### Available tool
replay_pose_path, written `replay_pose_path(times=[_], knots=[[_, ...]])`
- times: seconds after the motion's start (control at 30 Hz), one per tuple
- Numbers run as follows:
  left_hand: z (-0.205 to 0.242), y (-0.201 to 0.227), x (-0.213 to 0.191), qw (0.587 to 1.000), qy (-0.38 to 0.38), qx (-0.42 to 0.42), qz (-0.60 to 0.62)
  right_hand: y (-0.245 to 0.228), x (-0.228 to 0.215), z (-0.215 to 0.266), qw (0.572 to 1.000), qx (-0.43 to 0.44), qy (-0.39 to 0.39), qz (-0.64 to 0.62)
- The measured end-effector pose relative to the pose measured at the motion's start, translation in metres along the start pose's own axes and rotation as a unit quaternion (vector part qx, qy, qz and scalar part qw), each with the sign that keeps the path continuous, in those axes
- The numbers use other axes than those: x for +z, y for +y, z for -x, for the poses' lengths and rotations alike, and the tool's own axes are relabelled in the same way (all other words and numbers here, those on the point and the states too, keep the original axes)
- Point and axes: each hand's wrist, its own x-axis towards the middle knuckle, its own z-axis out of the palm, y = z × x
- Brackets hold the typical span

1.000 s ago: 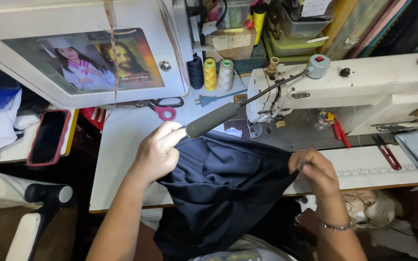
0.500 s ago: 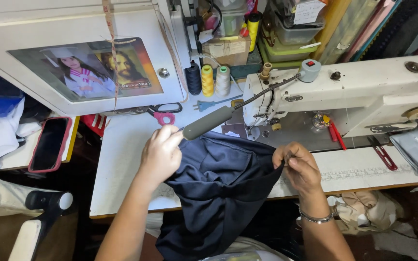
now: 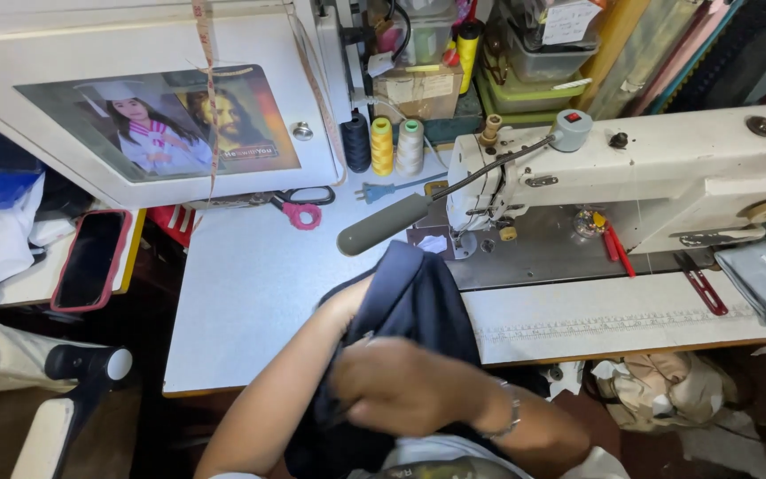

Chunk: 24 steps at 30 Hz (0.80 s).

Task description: Inspecting and manipulating a dark garment at a sewing workstation, checking seams and fabric quality.

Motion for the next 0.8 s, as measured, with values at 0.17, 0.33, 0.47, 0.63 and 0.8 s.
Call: replay_pose_path(times=[0.17, 0.33, 0.47, 0.63, 0.8], knots=[[0.026, 0.011, -0.019, 0.990, 0.015, -0.003, 0.139, 0.023, 0.037, 0.022, 0.997, 0.038, -0.057, -0.046], [0.063, -0.006, -0.037, 0.958, 0.039, -0.014, 0.285, 0.048, 0.026, 0.083, 0.990, 0.063, 0.096, -0.087], [0.087, -0.018, -0.051, 0.916, 0.057, -0.015, 0.397, 0.081, 0.022, 0.134, 0.873, 0.279, 0.322, -0.239], [0.107, -0.016, -0.064, 0.862, 0.073, -0.012, 0.502, 0.106, 0.036, 0.162, 0.793, 0.356, 0.266, -0.417], [0.135, 0.037, -0.063, 0.899, 0.055, -0.149, 0.408, 0.042, 0.018, 0.139, 0.880, 0.250, 0.387, -0.113]])
